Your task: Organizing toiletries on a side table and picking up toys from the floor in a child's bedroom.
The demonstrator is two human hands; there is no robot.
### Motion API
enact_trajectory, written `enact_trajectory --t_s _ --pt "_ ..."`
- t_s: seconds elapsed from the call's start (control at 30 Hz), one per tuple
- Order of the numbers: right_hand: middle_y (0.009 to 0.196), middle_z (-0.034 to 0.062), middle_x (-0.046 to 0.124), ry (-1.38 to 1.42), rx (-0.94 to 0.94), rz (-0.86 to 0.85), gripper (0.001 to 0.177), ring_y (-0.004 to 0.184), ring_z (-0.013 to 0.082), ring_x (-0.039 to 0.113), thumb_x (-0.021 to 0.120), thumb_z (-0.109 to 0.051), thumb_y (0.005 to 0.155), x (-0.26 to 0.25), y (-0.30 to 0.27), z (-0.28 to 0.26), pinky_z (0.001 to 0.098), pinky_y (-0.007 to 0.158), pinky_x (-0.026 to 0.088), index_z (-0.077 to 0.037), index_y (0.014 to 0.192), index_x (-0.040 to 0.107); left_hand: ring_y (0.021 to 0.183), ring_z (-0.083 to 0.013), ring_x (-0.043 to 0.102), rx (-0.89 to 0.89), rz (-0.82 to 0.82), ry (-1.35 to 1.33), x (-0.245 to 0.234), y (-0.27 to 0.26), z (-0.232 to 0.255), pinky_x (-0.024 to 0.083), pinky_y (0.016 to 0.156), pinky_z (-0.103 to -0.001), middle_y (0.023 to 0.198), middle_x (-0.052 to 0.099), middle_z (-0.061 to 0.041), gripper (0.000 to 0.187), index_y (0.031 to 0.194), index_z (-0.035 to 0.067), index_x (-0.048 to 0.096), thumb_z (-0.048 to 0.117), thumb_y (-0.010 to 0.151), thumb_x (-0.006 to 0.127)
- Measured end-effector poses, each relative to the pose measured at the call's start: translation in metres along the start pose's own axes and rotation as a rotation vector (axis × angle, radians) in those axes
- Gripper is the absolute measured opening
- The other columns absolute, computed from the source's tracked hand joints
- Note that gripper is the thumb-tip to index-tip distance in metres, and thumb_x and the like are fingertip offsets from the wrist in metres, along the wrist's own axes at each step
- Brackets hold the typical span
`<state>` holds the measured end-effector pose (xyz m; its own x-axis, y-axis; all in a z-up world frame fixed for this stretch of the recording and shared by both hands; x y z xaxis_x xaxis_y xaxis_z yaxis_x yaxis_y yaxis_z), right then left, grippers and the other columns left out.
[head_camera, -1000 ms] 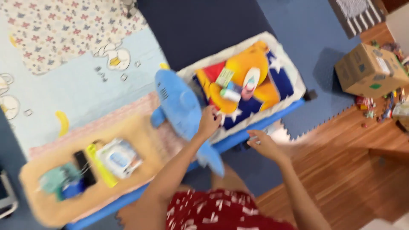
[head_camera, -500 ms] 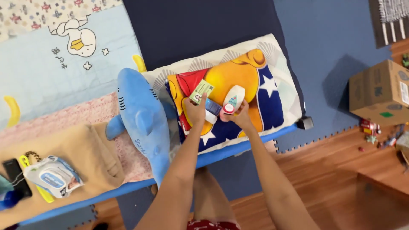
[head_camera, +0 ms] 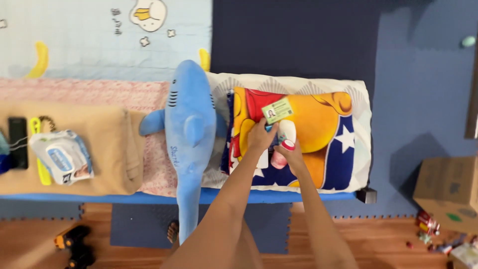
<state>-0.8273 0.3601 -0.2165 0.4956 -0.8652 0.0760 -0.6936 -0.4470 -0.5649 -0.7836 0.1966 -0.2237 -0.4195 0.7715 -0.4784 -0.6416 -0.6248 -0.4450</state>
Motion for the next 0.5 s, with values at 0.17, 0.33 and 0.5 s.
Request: enact_trajectory --t_s 0.17,0.33,0.5 --pt "0.109 0.0065 0.067 0.073 0.073 0.028 0.057 0.096 0.0177 0.067 0.078 -0.001 0.078 -0.010 -0.016 0.031 0.0344 0.083 0.056 -0.004 0.130 0.055 0.104 -0.0382 0.070 0.057 -0.149 0.039 0.009 0.000 -0.026 0.054 0.090 -0.049 0.108 0.075 -0.017 0.051 0.116 0.016 0.065 0.060 0.090 0.062" --pt "0.103 0.0068 0.067 0.185 0.102 0.026 0.044 0.091 0.0189 0.066 0.076 -0.007 0.084 -0.028 -0.030 0.056 0.0360 0.077 0.055 -0.004 0.124 0.059 0.105 -0.0400 0.069 0.114 -0.222 0.039 -0.032 -0.016 0.012 0.053 0.088 -0.049 0.111 0.071 -0.021 0.074 0.128 0.009 0.052 0.059 0.079 0.075" --pt "0.103 0.0042 0.066 0.283 0.156 0.129 0.042 0.094 0.0180 0.067 0.074 -0.011 0.084 -0.052 -0.050 0.083 0.0358 0.080 0.055 -0.007 0.123 0.059 0.118 -0.0394 0.063 0.015 -0.042 -0.194 -0.024 0.033 0.026 0.051 0.099 -0.044 0.126 0.064 -0.026 0.109 0.151 0.002 0.033 0.050 0.071 0.089"
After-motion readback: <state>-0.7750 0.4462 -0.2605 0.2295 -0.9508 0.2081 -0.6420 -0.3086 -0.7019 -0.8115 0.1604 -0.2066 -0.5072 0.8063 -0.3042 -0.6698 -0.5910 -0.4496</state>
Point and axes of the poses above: each hand's wrist, its own y-axis towards the middle knuckle, its own x-axis out of the palm, z = x × y, the point moved 8 cm from there along y, towards the middle knuckle
